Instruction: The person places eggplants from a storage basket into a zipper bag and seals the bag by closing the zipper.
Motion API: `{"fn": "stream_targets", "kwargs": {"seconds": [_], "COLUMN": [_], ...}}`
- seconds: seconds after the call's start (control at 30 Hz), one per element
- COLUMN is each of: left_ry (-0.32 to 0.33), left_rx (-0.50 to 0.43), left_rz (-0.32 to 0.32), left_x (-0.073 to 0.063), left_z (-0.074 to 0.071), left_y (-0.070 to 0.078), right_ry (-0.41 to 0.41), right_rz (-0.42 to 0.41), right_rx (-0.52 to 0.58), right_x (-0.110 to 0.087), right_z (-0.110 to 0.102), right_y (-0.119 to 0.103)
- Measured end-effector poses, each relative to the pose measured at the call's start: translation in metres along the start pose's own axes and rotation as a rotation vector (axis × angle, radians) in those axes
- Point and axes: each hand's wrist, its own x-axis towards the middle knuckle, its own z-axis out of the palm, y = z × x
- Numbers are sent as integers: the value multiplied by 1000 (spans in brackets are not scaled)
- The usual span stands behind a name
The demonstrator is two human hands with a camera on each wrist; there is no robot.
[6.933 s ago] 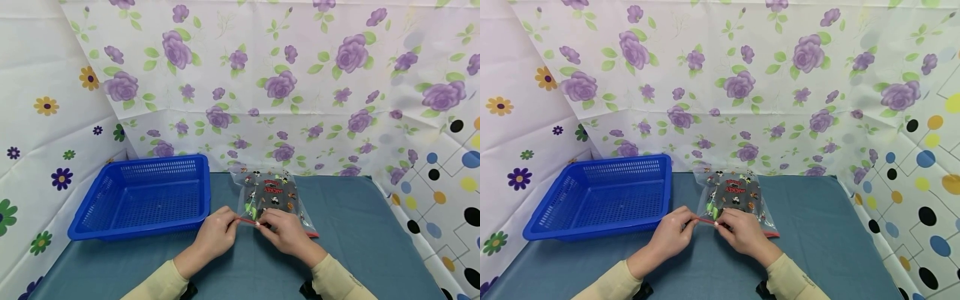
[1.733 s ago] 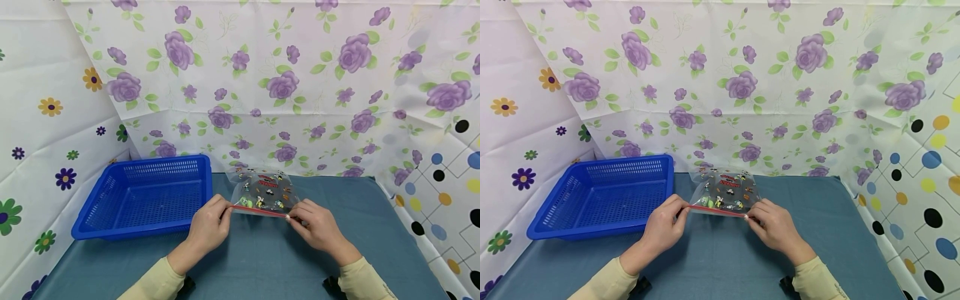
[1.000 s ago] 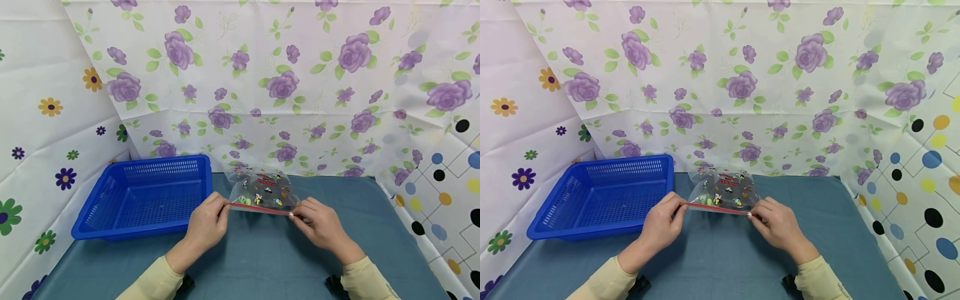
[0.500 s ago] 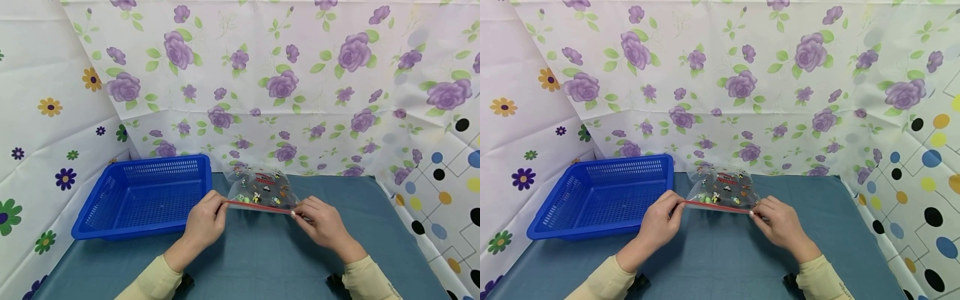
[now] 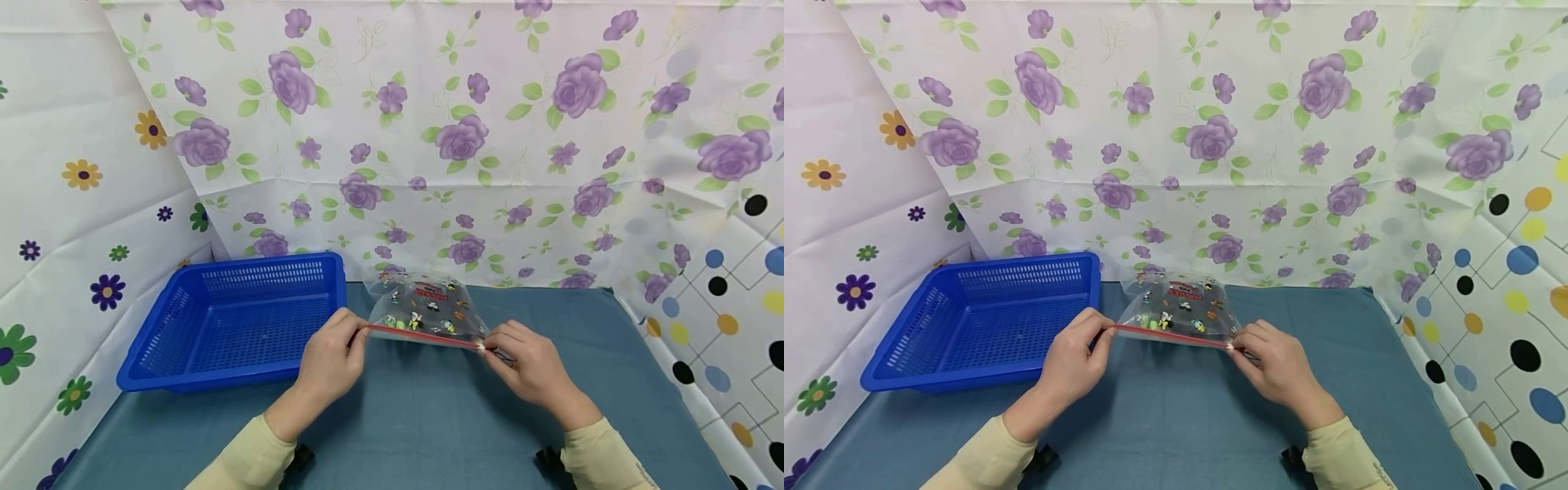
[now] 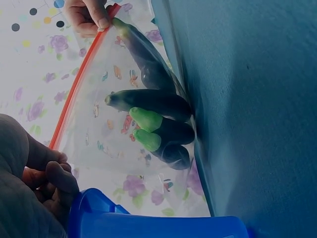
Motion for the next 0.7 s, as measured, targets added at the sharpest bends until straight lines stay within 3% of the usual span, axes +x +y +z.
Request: {"fn": "stream_targets", "kwargs": {"seconds": [0.7], "left_ry": [9], "left_rx": [-2], "left_rz": [-19], "left_x": [3], "left_z": [-6], "left_y": [-4], "right_ry": [-10], "right_rz": [24], "right_rx": [-10], "right_x": [-3], "right_z": [-3], "right_y": [5]}}
